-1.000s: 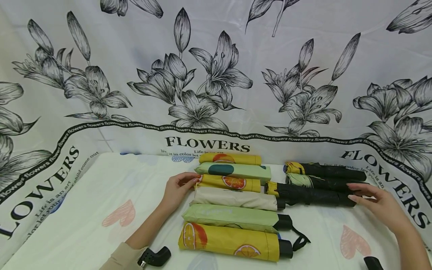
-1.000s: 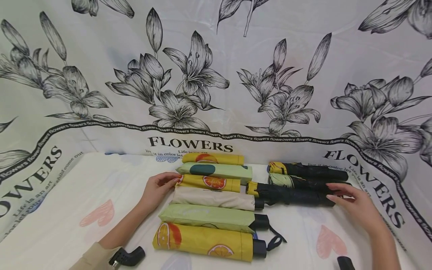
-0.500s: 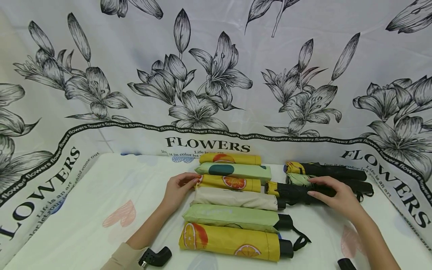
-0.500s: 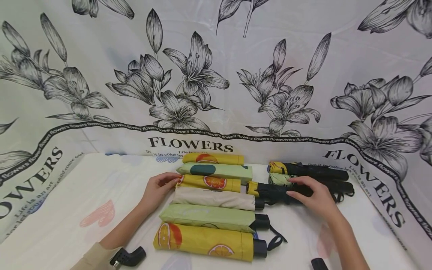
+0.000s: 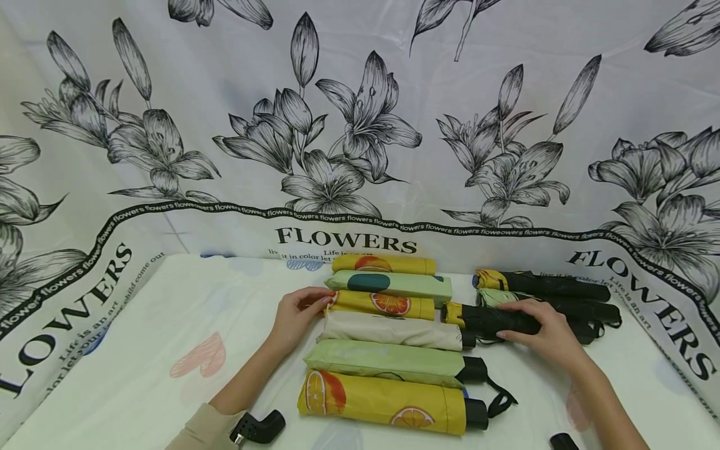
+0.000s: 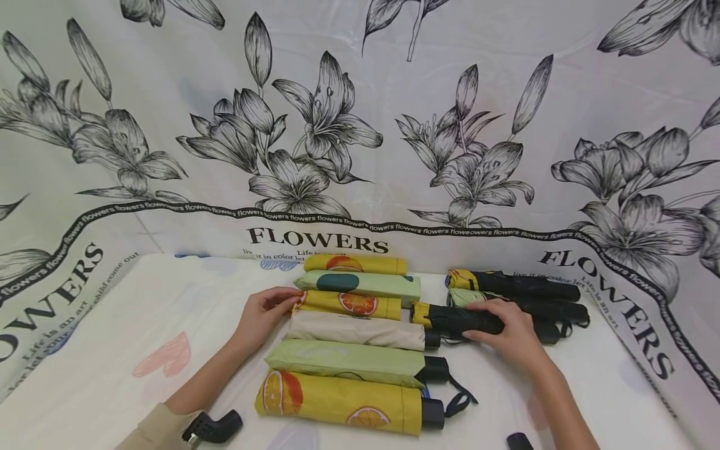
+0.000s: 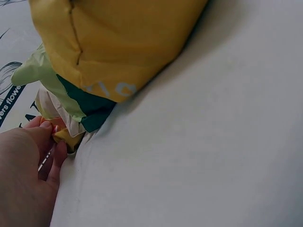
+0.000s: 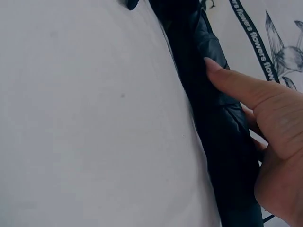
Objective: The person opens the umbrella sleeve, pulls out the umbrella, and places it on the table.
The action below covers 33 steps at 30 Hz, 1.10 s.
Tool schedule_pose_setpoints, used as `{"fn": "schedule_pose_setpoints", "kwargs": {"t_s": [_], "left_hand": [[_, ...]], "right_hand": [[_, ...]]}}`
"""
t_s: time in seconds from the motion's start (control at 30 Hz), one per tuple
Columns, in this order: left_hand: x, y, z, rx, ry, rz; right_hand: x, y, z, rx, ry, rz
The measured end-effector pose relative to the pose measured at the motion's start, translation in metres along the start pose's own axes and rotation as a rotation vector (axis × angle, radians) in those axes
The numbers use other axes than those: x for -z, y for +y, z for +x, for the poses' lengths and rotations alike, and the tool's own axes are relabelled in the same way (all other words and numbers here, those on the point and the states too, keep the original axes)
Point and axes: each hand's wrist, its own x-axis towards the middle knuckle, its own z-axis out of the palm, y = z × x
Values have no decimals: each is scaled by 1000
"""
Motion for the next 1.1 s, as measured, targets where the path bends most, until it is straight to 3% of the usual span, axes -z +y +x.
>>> {"fn": "schedule_pose_setpoints", "kwargs": {"t_s": [0.23, 0.4, 0.8, 1.1], "left_hand": [[1, 0, 1, -3, 1, 16], [0, 0, 1, -3, -3, 6], [1, 0, 0, -10, -11, -7], [0, -1, 0, -11, -15, -13]], "right_hand": [[-5, -1, 2, 61, 27, -96], [-5, -6, 2, 46, 30, -128], [-7, -9, 2, 47, 80, -28], [-2, -8, -1, 27, 87, -51]]}}
